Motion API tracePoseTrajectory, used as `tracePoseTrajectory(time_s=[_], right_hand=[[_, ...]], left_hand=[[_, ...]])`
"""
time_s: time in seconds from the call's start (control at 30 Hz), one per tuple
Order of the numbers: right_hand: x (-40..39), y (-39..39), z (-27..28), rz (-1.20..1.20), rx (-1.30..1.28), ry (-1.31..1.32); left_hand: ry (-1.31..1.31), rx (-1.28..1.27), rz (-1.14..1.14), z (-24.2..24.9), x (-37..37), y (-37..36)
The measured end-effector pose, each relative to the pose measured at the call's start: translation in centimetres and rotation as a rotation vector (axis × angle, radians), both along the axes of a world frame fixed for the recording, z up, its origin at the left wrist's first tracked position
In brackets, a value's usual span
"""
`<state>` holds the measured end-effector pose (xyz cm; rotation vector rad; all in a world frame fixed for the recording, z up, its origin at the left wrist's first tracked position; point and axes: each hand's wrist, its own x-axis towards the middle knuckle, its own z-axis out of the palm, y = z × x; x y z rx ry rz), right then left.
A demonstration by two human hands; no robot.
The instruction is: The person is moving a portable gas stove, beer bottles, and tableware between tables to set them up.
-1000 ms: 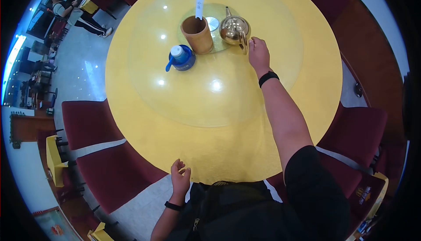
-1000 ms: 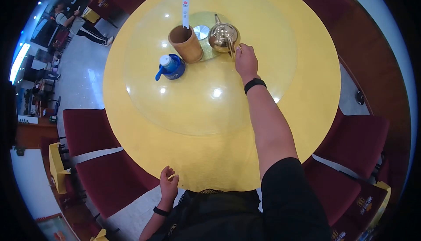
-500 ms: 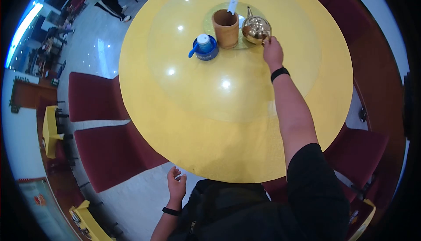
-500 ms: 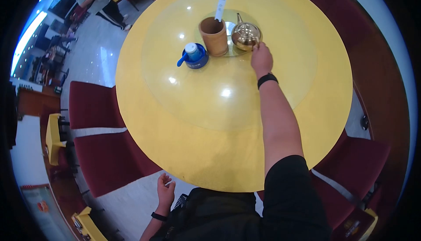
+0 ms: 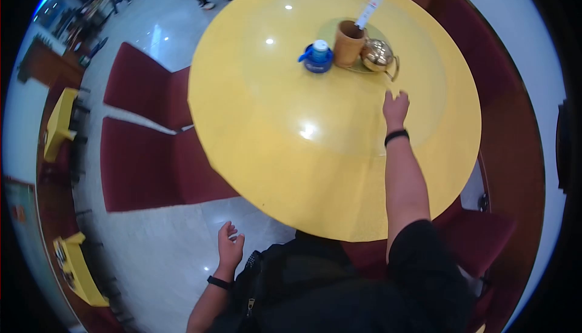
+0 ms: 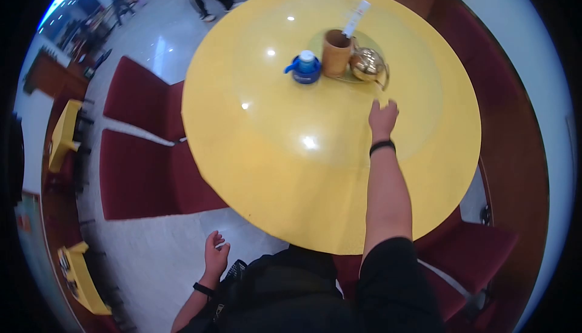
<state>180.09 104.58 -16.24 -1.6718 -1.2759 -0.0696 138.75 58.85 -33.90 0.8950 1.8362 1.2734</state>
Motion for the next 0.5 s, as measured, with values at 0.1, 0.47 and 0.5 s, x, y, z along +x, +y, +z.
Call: tracePoseTrajectory(time_s=[0.1, 0.47, 0.5], right_hand=[[-3.5, -7.0, -5.5, 0.19, -0.013, 0.039], [-24.5, -35.7, -10.2, 1.527, -1.062, -0.061], [-25.5, -36.7, -9.1, 1.554, -1.084, -0.155]], left_hand=[[0.033, 0.017, 0.049, 1.0, 0.4, -3.9], [0.137, -0.372, -0.015, 0.7, 0.6, -19.7], [0.15, -0.422, 0.025, -0.5, 0.7, -21.9]])
